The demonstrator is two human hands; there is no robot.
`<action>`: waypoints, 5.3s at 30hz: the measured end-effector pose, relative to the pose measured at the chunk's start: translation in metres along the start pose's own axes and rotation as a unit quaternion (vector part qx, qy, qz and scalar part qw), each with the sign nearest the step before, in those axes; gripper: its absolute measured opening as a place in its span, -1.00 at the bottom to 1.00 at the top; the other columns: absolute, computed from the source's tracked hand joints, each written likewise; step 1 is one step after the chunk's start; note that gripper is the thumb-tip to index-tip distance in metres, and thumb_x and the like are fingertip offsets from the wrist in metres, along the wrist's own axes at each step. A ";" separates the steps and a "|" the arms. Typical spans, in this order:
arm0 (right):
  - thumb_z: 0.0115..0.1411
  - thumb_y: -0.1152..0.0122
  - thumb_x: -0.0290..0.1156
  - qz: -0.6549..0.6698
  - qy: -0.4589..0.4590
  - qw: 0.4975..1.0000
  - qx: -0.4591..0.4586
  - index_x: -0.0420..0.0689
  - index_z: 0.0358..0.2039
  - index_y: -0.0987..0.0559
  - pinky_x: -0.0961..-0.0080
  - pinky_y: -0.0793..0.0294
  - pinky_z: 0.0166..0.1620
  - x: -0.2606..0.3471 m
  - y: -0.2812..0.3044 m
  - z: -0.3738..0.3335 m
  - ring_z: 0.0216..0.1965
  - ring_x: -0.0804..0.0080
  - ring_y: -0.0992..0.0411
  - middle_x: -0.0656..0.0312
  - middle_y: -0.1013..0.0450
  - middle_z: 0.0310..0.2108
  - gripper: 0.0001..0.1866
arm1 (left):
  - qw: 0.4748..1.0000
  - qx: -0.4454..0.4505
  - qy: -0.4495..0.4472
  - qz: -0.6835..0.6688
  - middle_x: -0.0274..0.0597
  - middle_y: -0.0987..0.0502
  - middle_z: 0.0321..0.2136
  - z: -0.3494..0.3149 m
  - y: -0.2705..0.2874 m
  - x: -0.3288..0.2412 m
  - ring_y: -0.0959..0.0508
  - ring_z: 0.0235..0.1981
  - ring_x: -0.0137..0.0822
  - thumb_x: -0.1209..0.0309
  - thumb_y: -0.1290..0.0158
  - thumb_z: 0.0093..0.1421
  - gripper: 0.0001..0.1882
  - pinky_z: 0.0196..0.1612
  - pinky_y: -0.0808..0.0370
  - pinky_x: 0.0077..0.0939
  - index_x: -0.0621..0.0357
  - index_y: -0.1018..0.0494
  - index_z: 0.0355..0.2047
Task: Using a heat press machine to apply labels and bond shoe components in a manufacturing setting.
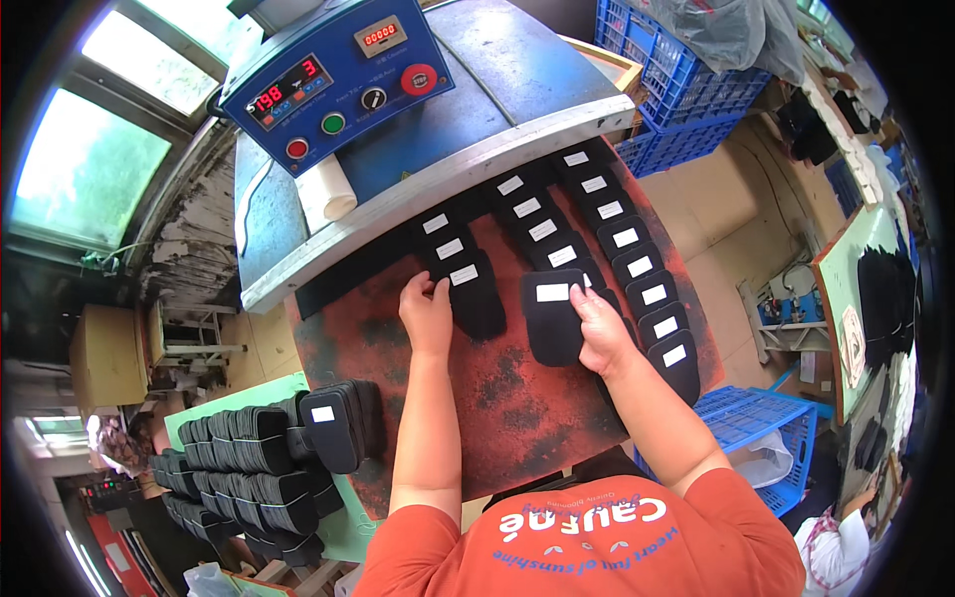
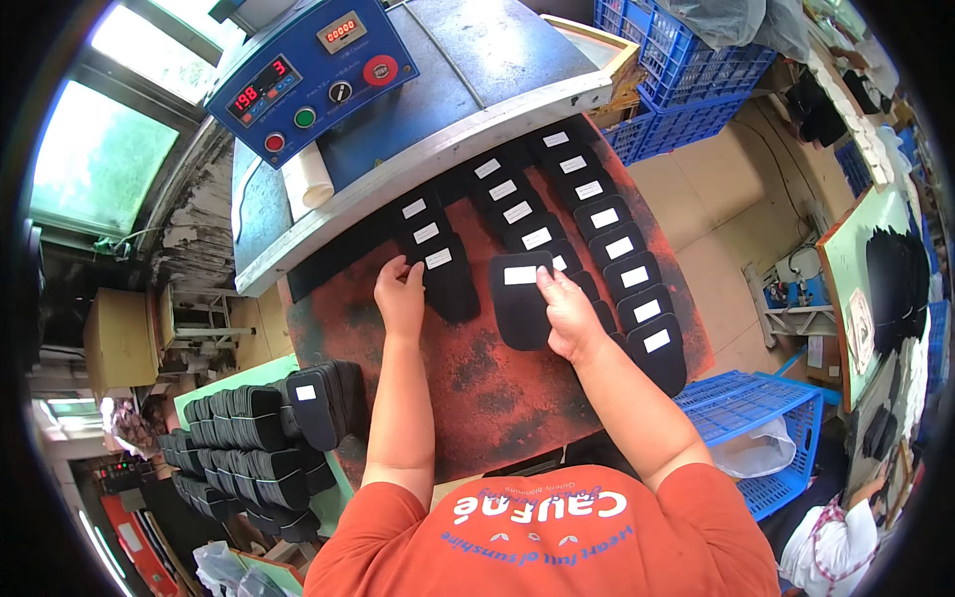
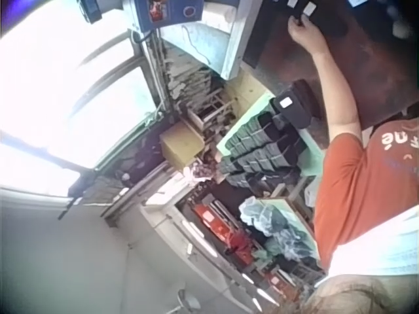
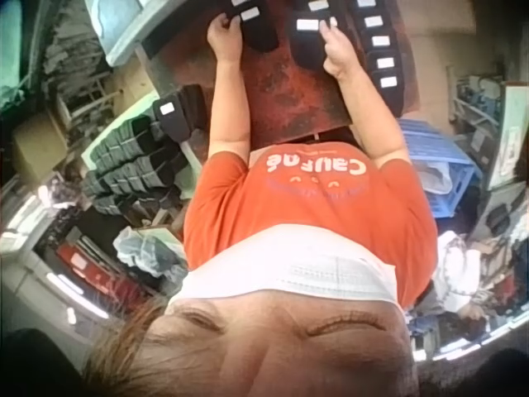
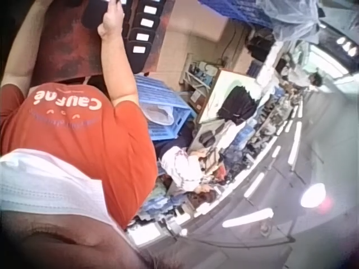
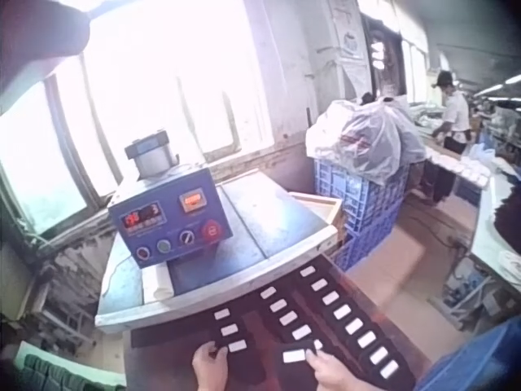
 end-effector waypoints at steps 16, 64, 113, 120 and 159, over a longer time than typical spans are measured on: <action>0.22 0.00 -0.38 -0.272 0.107 0.956 -0.010 -0.09 0.08 -0.26 0.52 -0.27 -0.03 -0.028 -0.036 -0.021 -0.05 0.46 -0.30 0.21 -0.31 -0.03 -0.59 | 0.997 -0.008 -0.075 0.034 0.06 -0.42 -0.28 -0.072 0.023 -0.009 -0.48 -0.35 -0.13 0.48 -0.12 0.01 -0.66 -0.26 -0.43 -0.40 0.36 -0.37 -0.19; 0.04 -0.13 -0.35 0.112 0.008 0.987 0.119 -0.17 0.07 -0.27 0.31 -0.37 0.03 0.000 0.055 -0.120 -0.04 0.27 -0.38 0.11 -0.36 -0.05 -0.44 | 0.967 0.062 0.123 -0.214 -0.38 -0.35 -0.68 -0.110 0.003 0.004 -0.30 -0.76 -0.60 0.48 -0.02 0.16 -0.90 -0.73 -0.23 -0.76 0.21 -0.32 -0.43; 0.14 -0.09 -0.43 0.050 -0.048 0.993 0.097 -0.16 0.11 -0.20 0.38 -0.31 0.08 -0.008 0.074 -0.129 0.03 0.34 -0.30 0.15 -0.30 0.01 -0.48 | 0.991 0.097 0.065 -0.067 -0.29 -0.43 -0.51 -0.188 0.014 0.005 -0.44 -0.58 -0.56 0.57 -0.05 0.11 -0.78 -0.54 -0.42 -0.73 0.30 -0.34 -0.22; 0.08 -0.23 -0.38 0.002 -0.063 0.993 0.100 -0.17 0.09 -0.19 0.46 -0.33 0.05 -0.039 0.047 -0.143 0.01 0.42 -0.30 0.21 -0.31 -0.04 -0.40 | 0.980 0.135 0.010 -0.148 -0.37 -0.42 -0.50 -0.235 0.010 -0.025 -0.39 -0.53 -0.61 0.58 -0.13 0.04 -0.80 -0.47 -0.41 -0.75 0.30 -0.39 -0.30; 0.22 -0.02 -0.32 0.079 0.035 0.996 0.037 -0.12 0.07 -0.26 0.26 -0.35 0.05 -0.050 -0.008 -0.104 0.00 0.27 -0.34 0.14 -0.33 -0.02 -0.58 | 0.963 0.124 0.107 -0.213 -0.42 -0.30 -0.71 -0.103 0.064 -0.017 -0.30 -0.75 -0.59 0.47 0.04 0.18 -0.91 -0.68 -0.25 -0.71 0.18 -0.35 -0.47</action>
Point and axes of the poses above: each hand's wrist, its own z-axis towards the middle knuckle, its own y-axis out of the back of the hand, x = y × z, the point moved 2 cm from there along z, towards the middle knuckle
